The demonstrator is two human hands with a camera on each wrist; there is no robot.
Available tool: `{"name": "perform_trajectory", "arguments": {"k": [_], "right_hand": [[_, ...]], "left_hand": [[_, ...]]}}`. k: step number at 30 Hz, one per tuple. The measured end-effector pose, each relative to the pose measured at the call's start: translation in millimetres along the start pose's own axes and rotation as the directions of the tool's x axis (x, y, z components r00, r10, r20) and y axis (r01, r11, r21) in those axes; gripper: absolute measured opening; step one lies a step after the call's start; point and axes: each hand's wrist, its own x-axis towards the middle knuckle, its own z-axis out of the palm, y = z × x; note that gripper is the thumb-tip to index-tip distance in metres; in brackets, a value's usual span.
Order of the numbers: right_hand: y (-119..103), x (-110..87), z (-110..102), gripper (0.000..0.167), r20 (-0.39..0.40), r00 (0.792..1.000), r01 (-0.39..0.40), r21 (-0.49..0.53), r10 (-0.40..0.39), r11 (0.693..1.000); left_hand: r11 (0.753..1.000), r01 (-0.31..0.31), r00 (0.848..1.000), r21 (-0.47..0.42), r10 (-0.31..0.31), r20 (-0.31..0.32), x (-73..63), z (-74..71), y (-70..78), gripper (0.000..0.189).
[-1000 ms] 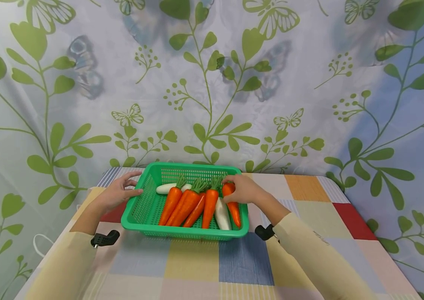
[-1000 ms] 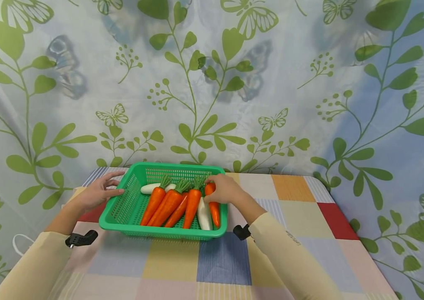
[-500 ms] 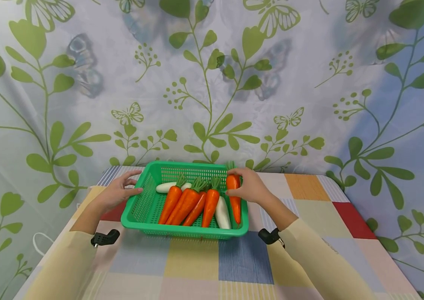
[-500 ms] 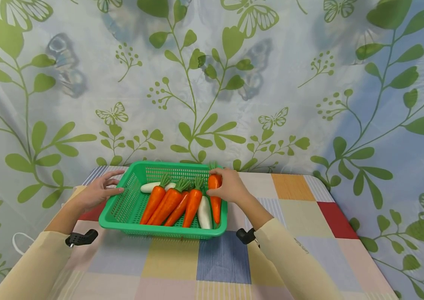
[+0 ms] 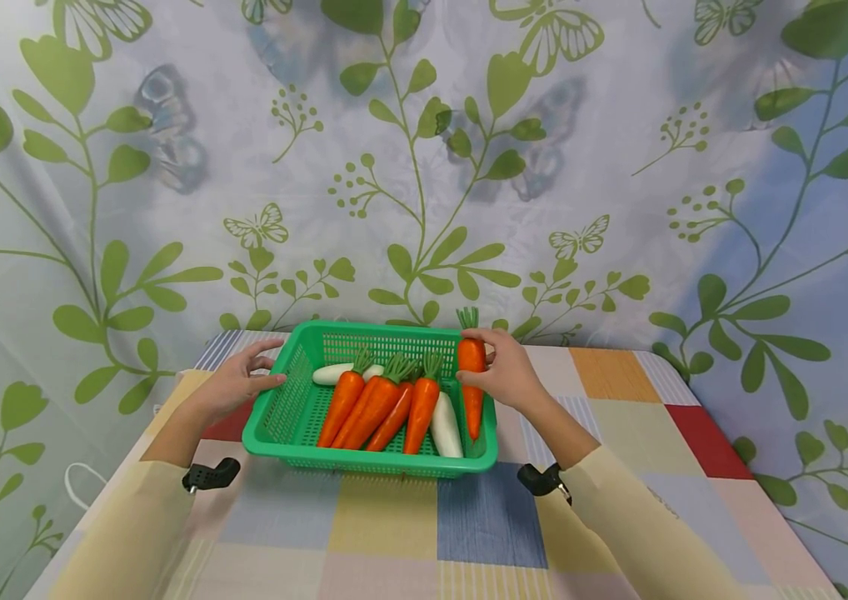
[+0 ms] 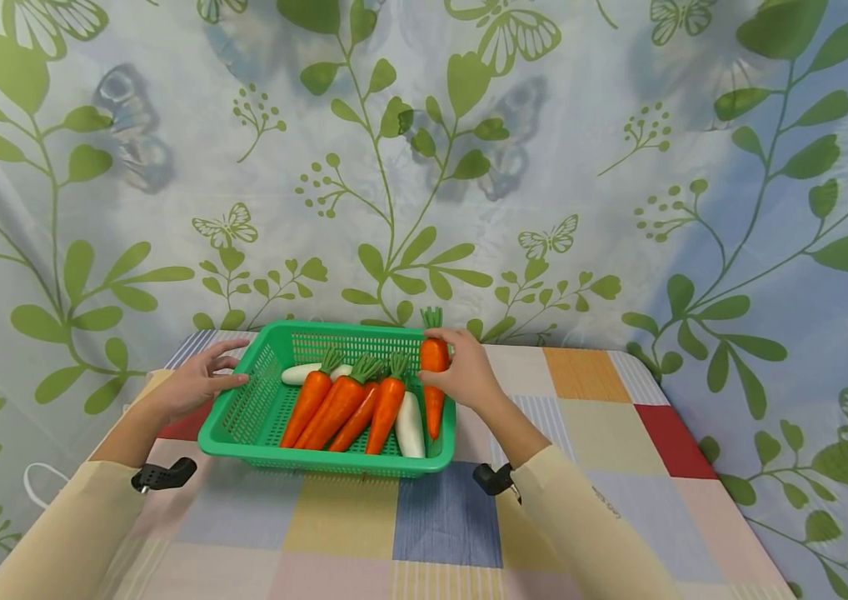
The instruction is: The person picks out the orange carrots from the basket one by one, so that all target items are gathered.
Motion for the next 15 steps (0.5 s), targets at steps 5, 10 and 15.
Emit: {"name": "perform_trajectory", "arguments": {"k": [5, 10, 15], "right_hand": [[2.6, -2.0, -0.6, 0.064, -0.021, 1.0, -0.013, 0.055, 0.014, 0.998], [7.0, -4.9, -1.4, 0.064, -0.044, 0.999, -0.028, 0.112, 0.033, 0.993], [6.0, -8.4, -3.9, 0.064, -0.057, 0.996, -0.058, 0.168, 0.069, 0.984]], "left_hand": [[1.0, -0.006, 1.0, -0.014, 0.006, 0.002, -0.7, -0.3, 0.7, 0.08], [0.999, -0.003, 1.0, -0.032, 0.003, -0.001, -0.4, -0.8, -0.3, 0.077], [0.999, 0.016, 1.0, -0.037, -0.016, -0.007, 0.2, -1.5, -0.7, 0.076]]}}
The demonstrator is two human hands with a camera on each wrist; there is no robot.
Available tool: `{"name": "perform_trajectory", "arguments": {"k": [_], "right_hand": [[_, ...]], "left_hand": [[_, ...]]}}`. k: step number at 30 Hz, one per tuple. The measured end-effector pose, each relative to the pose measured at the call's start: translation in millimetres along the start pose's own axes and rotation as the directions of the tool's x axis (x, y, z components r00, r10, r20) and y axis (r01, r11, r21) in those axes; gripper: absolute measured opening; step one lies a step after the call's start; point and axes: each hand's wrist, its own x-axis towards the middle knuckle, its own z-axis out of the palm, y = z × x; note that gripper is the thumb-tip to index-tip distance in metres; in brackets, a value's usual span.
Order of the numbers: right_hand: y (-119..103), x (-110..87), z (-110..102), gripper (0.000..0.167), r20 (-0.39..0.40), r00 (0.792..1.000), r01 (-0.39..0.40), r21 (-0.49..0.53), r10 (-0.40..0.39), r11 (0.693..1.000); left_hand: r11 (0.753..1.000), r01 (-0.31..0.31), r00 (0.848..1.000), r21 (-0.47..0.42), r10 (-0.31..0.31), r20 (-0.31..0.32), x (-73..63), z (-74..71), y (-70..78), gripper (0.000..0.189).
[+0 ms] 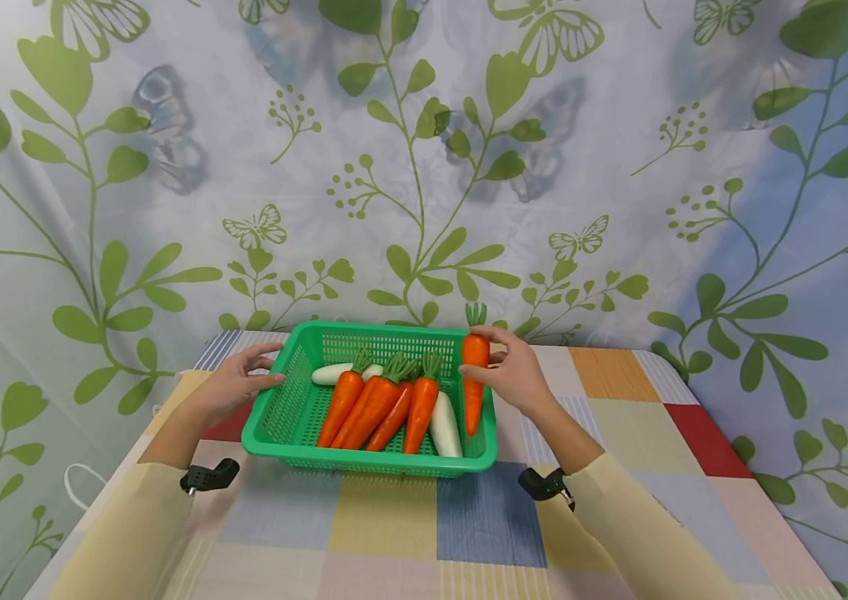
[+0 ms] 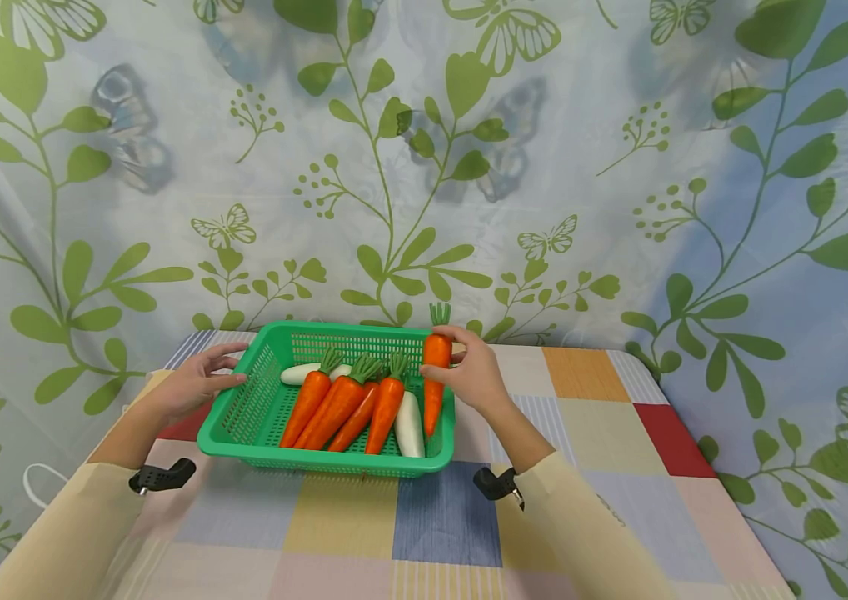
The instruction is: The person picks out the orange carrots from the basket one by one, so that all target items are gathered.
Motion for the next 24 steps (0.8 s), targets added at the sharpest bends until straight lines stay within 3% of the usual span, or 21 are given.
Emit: {"name": "perform_trajectory", "arguments": {"k": [5, 15, 24], "right_hand": [[-3, -4.8, -5, 0.064, -0.01, 0.999, -0.033, 0.114, 0.035, 0.993], [7, -11.6, -25, 0.067, -0.072, 0.992, -0.075, 0.302, 0.102, 0.95], [24, -19.6, -40, 0.069, -0.05, 0.99, -0.106, 0.376, 0.134, 0.921]], "left_hand": [[0.999, 0.004, 1.0, -0.053, -0.003, 0.018, -1.8, -2.0, -0.9, 0.076], [0.986, 0.035, 0.998, -0.166, -0.028, 0.049, -6.7, -6.5, -6.7, 0.077], [0.97, 0.088, 0.994, -0.225, -0.071, 0.081, -13.1, -8.8, -7.1, 0.078]]}}
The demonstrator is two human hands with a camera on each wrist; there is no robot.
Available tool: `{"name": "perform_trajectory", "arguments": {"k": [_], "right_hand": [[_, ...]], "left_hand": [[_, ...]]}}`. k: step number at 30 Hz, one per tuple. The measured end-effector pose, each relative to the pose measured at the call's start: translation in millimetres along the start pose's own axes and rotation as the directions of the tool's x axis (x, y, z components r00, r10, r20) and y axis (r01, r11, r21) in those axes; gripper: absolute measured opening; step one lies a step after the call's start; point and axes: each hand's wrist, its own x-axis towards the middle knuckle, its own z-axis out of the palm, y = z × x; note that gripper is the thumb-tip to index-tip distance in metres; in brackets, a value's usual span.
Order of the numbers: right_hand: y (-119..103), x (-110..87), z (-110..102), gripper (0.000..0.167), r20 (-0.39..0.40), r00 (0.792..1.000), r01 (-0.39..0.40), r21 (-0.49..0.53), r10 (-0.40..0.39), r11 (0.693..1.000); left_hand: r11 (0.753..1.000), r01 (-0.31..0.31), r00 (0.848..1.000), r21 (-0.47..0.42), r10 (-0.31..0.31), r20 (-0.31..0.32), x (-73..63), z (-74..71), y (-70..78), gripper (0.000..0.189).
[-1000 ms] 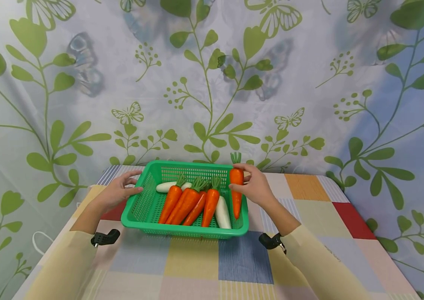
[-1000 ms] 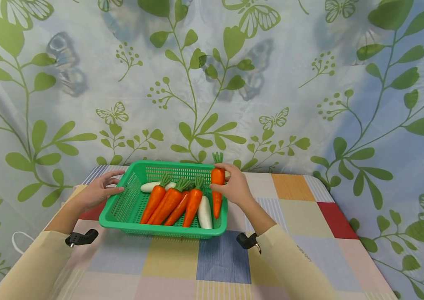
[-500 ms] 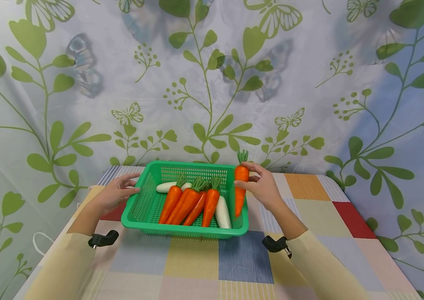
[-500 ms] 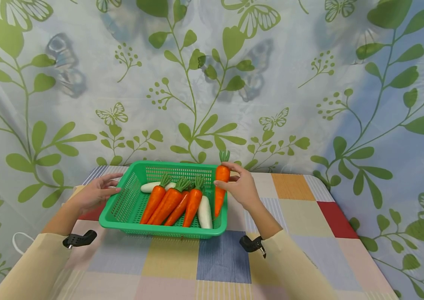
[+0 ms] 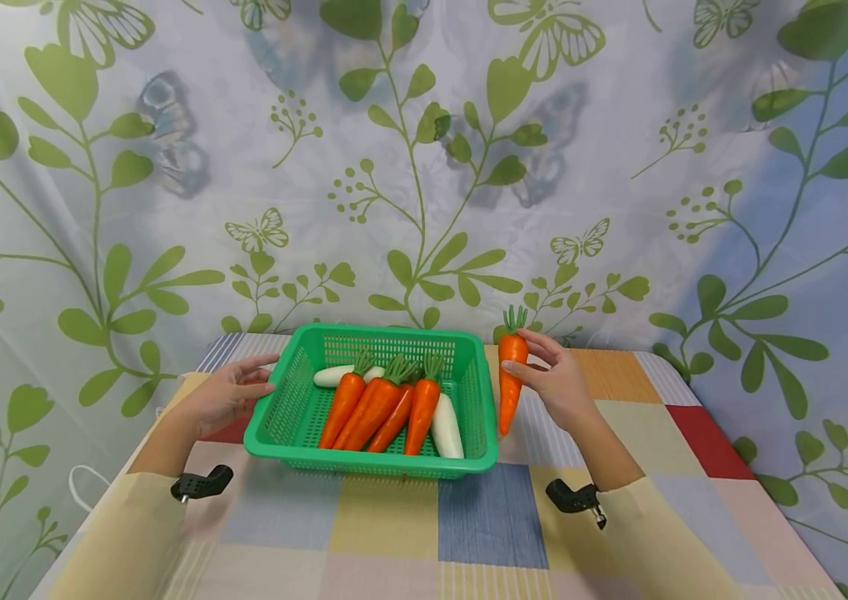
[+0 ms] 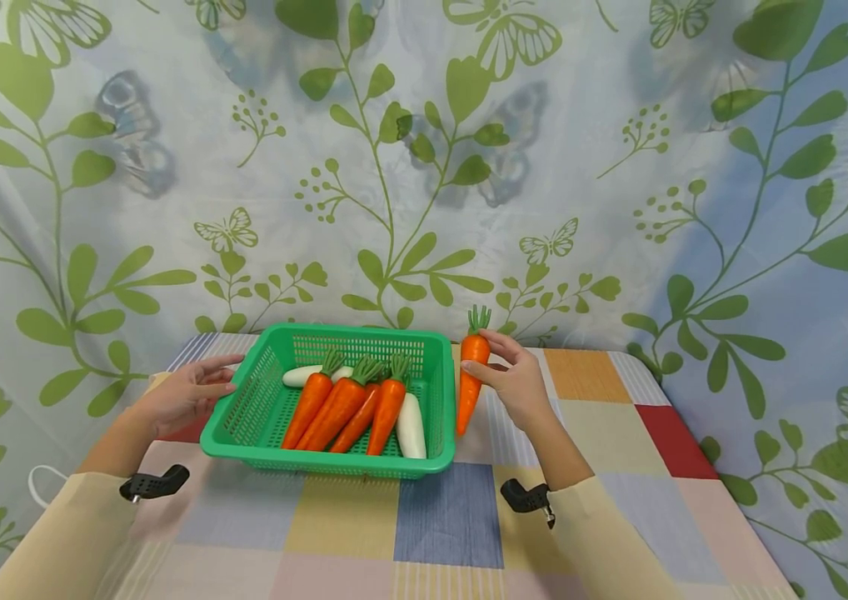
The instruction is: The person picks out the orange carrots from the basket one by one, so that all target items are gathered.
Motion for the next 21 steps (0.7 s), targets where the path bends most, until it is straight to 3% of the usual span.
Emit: {"name": "perform_trajectory", "arguments": {"k": [11, 21], "right_hand": [[18, -4.4, -18, 0.067, 0.039, 0.998, -0.04, 0.015, 0.04, 0.999], [36, -6.5, -29, 0.07, 0.046, 0.994, -0.094, -0.008, 0.095, 0.996]], "left_hand": [[0.996, -0.016, 1.0, -0.089, 0.018, 0.024, -2.3, 0.5, -1.4, 0.074], [0.994, -0.026, 0.999, -0.108, 0.031, 0.042, -2.9, 0.6, -0.6, 0.074]]}}
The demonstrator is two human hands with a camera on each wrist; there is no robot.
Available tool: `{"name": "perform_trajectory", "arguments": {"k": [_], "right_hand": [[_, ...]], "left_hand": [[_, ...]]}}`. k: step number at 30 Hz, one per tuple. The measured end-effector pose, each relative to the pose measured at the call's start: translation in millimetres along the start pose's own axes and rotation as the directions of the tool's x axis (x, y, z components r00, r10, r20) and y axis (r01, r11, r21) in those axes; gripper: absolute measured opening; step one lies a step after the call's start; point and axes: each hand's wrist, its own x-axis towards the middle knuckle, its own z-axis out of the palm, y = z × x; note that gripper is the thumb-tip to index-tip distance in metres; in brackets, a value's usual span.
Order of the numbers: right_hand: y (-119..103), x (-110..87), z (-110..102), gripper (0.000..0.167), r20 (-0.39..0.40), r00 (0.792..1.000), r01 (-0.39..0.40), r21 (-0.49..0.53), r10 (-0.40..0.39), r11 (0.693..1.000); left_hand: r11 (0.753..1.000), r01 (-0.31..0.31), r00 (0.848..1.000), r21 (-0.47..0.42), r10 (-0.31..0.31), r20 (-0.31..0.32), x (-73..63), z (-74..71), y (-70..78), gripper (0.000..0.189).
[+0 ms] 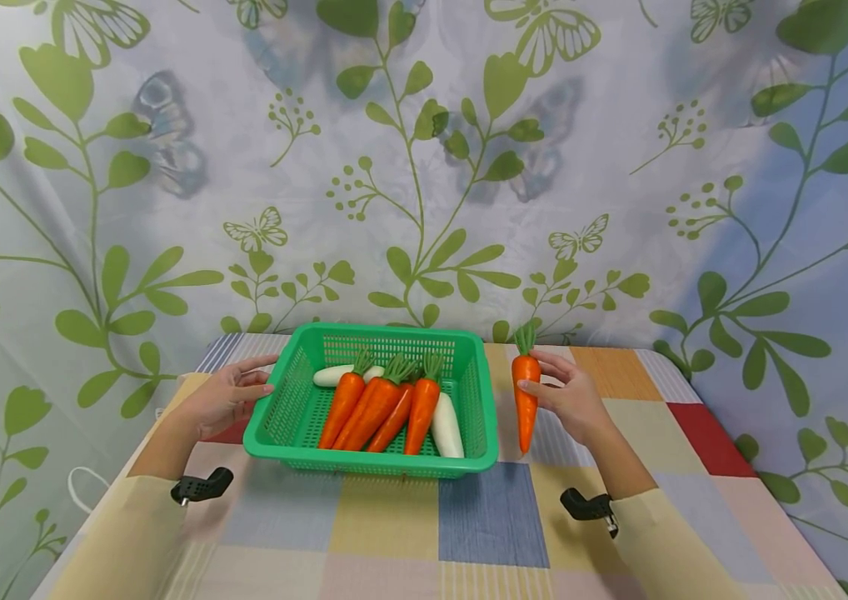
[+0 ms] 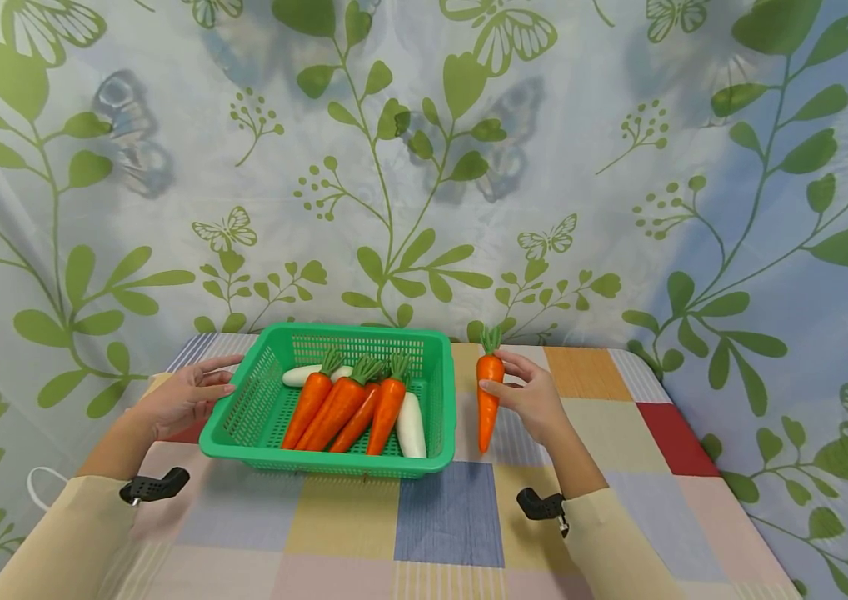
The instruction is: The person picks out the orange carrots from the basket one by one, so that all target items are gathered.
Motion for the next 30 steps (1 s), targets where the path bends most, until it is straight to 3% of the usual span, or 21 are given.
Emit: {"name": "perform_trajectory", "arguments": {"k": [18, 30], "right_hand": [[35, 4.4, -16, 0.07, 0.031, 0.996, -0.075, -0.15, 0.081, 0.986], [46, 10.7, -19, 0.07, -0.016, 0.995, -0.1, -0.34, 0.1, 0.935]], "left_hand": [[1.0, 0.016, 1.0, 0.011, -0.016, -0.015, -0.2, 0.3, 0.2, 0.074], [1.0, 0.019, 1.0, 0.008, -0.019, -0.015, -0.5, 0.8, 1.6, 0.075]]}}
